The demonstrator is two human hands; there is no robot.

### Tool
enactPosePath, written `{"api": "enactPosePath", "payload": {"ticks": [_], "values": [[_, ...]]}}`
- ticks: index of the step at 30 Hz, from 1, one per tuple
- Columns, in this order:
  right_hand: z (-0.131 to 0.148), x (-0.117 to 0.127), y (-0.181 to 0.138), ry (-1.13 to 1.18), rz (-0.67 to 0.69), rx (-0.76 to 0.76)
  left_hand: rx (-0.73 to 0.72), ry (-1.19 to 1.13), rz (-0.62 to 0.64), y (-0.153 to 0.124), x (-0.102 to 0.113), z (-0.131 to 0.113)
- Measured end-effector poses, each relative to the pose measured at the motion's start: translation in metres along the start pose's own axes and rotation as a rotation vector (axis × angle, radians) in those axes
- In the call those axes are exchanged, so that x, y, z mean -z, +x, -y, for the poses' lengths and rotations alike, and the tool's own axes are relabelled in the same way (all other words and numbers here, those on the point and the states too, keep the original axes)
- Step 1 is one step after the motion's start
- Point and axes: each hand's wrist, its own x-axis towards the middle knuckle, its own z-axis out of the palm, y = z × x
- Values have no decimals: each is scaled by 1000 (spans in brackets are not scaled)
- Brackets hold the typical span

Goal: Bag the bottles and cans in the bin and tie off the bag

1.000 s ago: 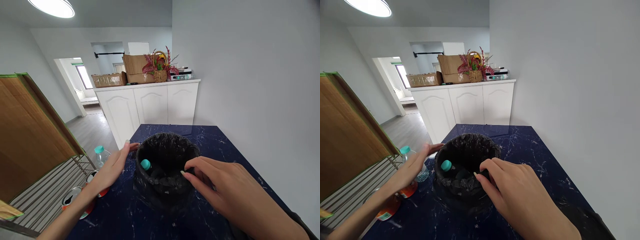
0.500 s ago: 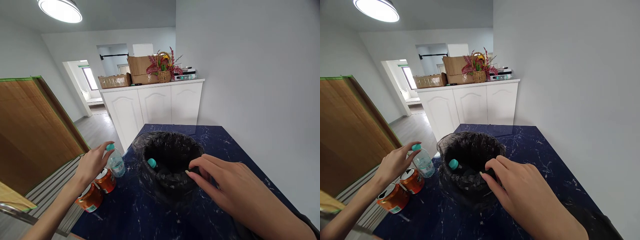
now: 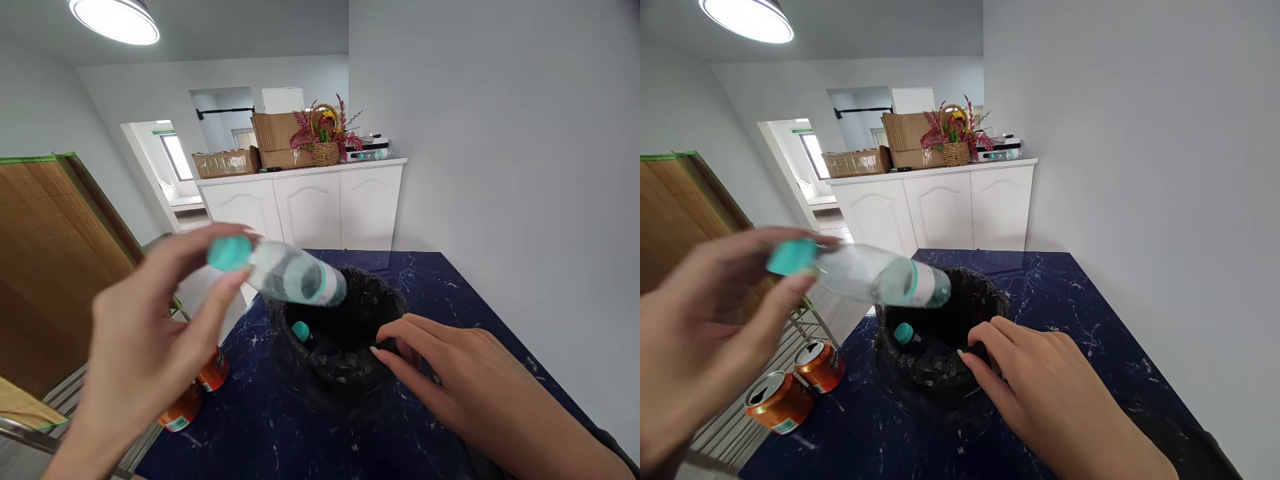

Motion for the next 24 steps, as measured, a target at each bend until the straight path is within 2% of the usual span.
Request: {"api": "enactPosePath", "payload": {"ticks": [3, 6, 8, 9, 11, 13, 15, 17, 19, 21, 24], "values": [[0, 0, -1, -13, -9, 19, -51, -142, 193, -5, -20, -8], [0, 0, -1, -13, -25, 28, -44, -262, 496, -15, -41, -8], [0, 0, -1, -17, -25, 28, -83, -292, 662, -20, -48, -6], [0, 0, 0, -19, -19, 30, -91, -294, 700, -22, -48, -4], [0, 1, 0, -24, -4, 36, -42, -275, 660, -24, -44, 3], [-1, 0, -1, -28, 6, 41, 48, -216, 539, -26, -36, 17], [-1, -1, -1, -32, 3, 45, 117, -113, 427, -30, -30, 41], [-2, -2, -1, -35, 2, 49, 150, 33, 381, -40, -29, 73], [-1, -4, 0, -41, -2, 55, 172, 196, 451, -55, -34, 108], [-1, -5, 1, -52, -12, 64, 174, 354, 573, -72, -41, 139], [0, -6, 3, -68, -24, 78, 178, 536, 697, -96, -47, 172]]}}
